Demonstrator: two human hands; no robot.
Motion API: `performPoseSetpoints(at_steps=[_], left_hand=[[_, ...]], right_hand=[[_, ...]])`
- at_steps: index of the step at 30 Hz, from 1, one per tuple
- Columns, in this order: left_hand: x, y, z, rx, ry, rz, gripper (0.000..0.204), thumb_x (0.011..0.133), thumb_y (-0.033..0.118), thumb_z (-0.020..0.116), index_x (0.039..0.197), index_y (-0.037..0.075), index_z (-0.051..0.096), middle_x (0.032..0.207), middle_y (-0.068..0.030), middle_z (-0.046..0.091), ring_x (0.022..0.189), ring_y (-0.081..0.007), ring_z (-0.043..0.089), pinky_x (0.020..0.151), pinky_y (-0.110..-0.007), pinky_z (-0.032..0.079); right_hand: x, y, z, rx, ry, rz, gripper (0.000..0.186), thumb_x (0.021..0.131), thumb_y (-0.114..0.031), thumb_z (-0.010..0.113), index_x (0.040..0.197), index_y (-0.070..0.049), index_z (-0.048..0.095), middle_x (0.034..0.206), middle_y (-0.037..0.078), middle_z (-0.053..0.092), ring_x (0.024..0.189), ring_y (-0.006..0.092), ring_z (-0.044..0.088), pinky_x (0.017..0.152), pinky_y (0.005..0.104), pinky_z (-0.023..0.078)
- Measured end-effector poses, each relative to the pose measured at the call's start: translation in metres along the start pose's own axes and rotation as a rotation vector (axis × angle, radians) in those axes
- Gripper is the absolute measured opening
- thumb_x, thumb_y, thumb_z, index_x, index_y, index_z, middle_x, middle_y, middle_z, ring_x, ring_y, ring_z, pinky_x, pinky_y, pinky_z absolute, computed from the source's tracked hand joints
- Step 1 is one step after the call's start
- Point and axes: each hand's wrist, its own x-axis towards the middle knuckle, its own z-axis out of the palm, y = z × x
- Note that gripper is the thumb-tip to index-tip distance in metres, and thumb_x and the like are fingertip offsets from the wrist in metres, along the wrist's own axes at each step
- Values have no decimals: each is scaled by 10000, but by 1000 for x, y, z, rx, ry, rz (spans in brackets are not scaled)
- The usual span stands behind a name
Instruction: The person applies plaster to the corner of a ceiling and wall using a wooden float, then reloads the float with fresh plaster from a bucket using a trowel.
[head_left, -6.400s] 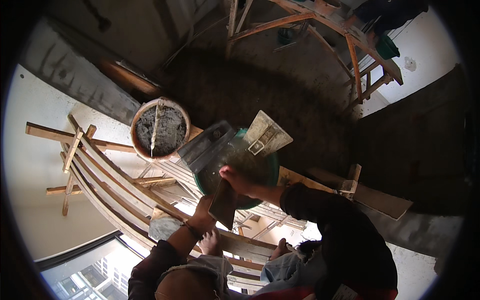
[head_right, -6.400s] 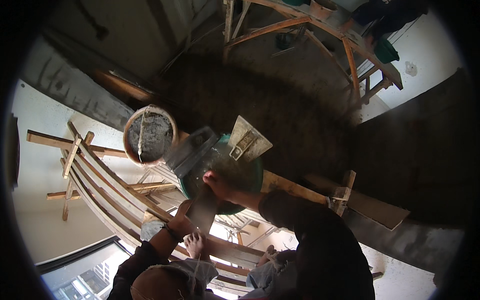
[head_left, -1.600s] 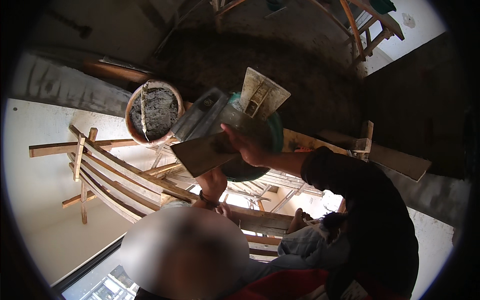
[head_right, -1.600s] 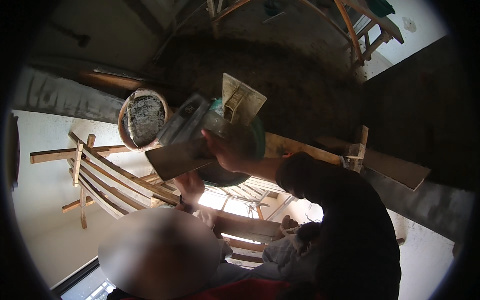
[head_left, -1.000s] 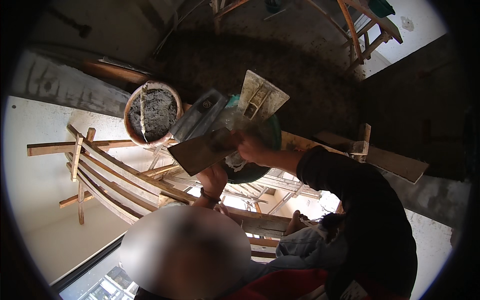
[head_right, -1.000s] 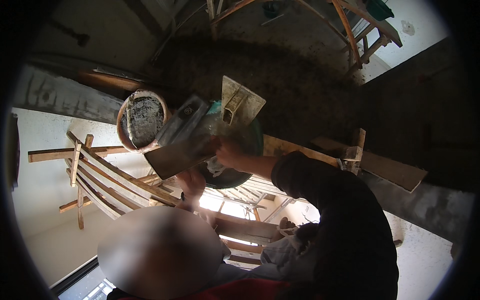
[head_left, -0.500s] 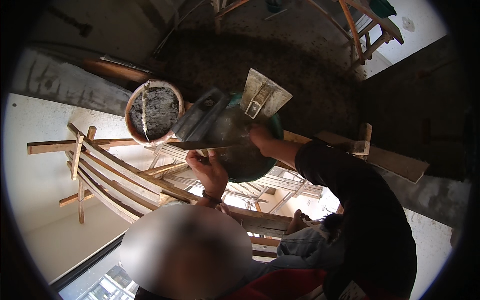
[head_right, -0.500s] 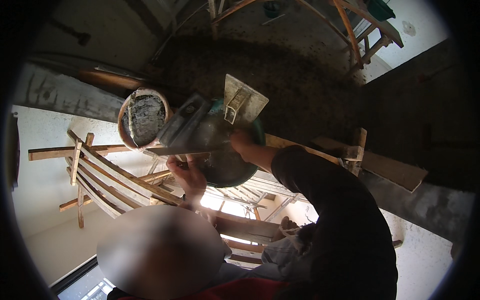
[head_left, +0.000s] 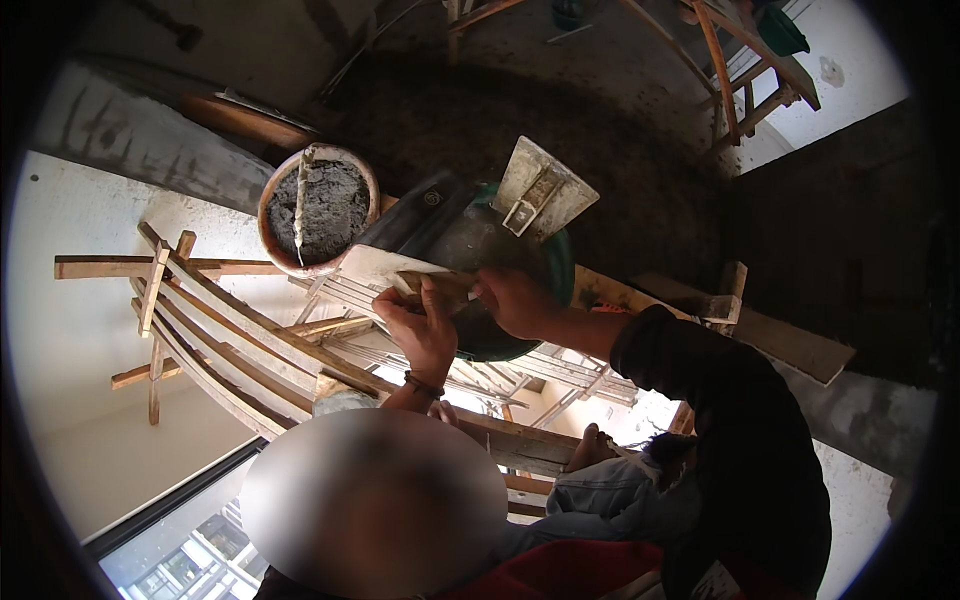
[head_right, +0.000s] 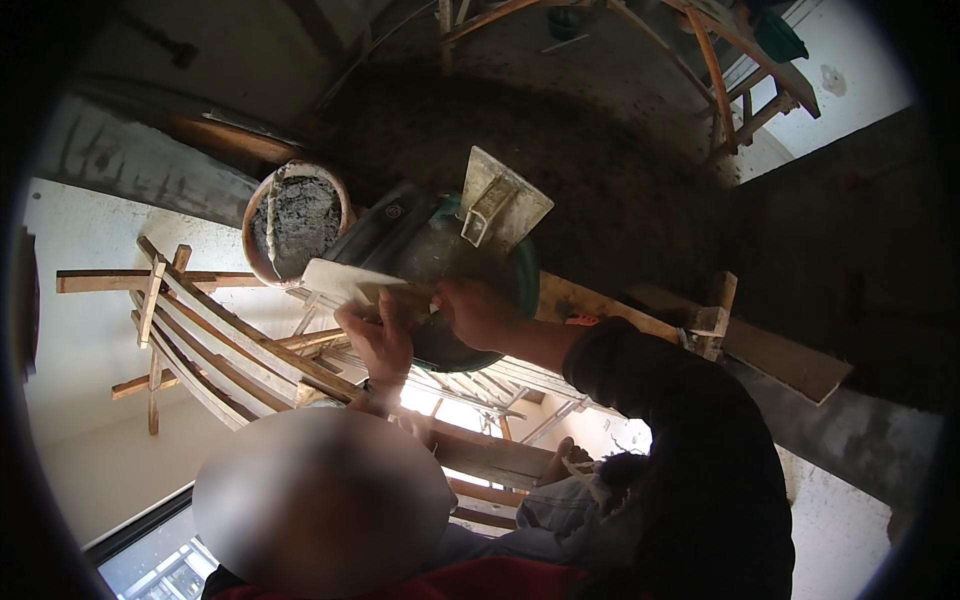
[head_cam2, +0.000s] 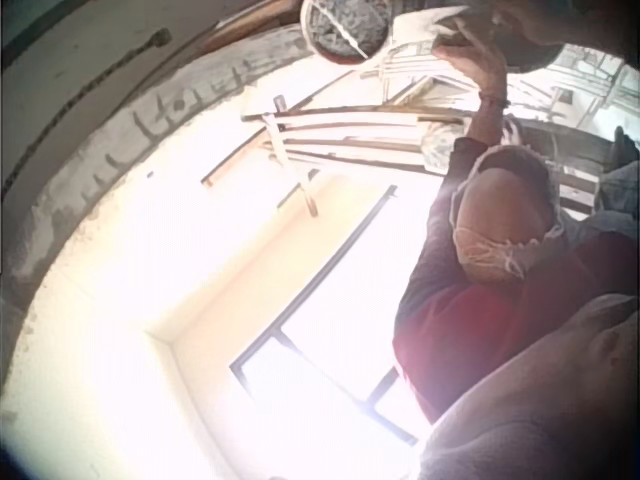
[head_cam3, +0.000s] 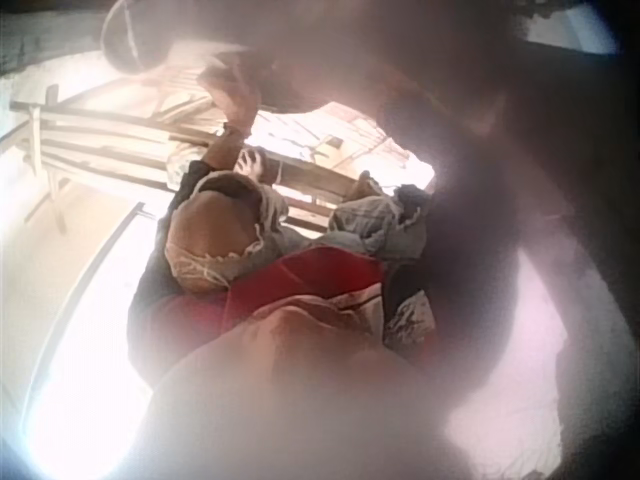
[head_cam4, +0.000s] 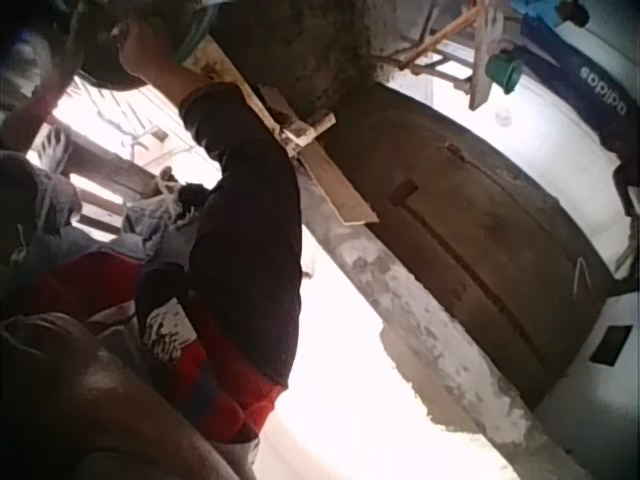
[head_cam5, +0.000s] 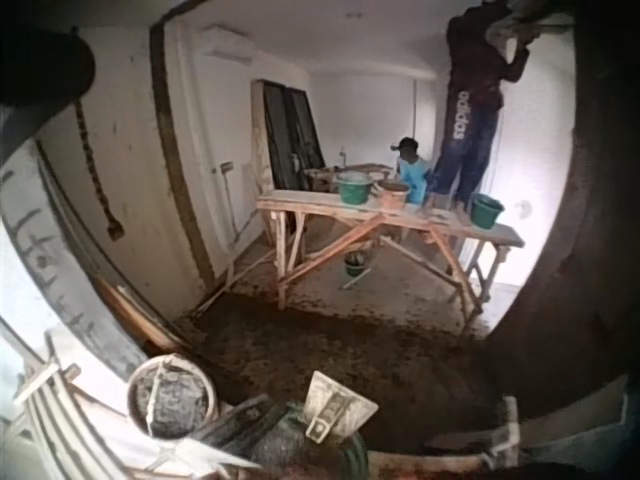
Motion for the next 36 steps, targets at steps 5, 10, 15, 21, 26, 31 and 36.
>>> performPoseSetpoints(at_steps=[5,10,15,21,26,31,36], left_hand=[[7,17,-2,63,-36,230,395,931,205,711,1086,-42,444,914,-151,523,744,-230,544,688,-380,459],[10,5,-5,-26,-88,218,374,930,166,705,1096,-50,449,911,-156,533,765,-246,573,707,-370,473],[15,12,-8,82,-34,313,353,928,153,707,1083,-48,460,895,-154,541,773,-254,588,692,-392,478],[11,-3,-3,6,-172,245,343,884,101,732,1064,-44,480,893,-183,536,752,-339,572,677,-439,463],[8,-7,4,-4,-118,281,323,861,72,738,1040,-34,492,891,-194,535,774,-373,561,689,-450,454],[7,1,7,73,-153,284,316,856,65,731,1037,-30,490,896,-205,538,797,-389,557,705,-458,451],[10,-4,6,112,-157,407,321,848,70,730,1042,-30,494,908,-218,546,796,-407,559,717,-479,452]], right_hand=[[35,-6,-8,-58,-25,-157,180,925,-212,666,910,-34,691,795,181,671,732,397,657,655,472,521],[25,16,-3,9,-174,-109,174,903,-205,681,896,-32,692,786,173,669,732,391,658,653,469,515],[5,54,7,-253,-440,-24,180,889,-200,703,959,-35,682,856,185,692,753,394,665,690,455,535],[43,-5,-32,-51,-408,88,168,858,-188,676,946,-49,708,881,184,688,885,370,674,796,466,532],[22,28,-9,-205,-373,-54,192,861,-227,692,856,-36,701,835,195,682,830,406,668,738,474,535],[18,31,-10,-153,-410,123,193,852,-209,681,868,-19,709,858,221,689,843,407,676,741,489,535],[52,-6,-23,-268,-433,91,251,874,-261,672,874,-15,725,916,214,702,900,396,684,804,471,548]])
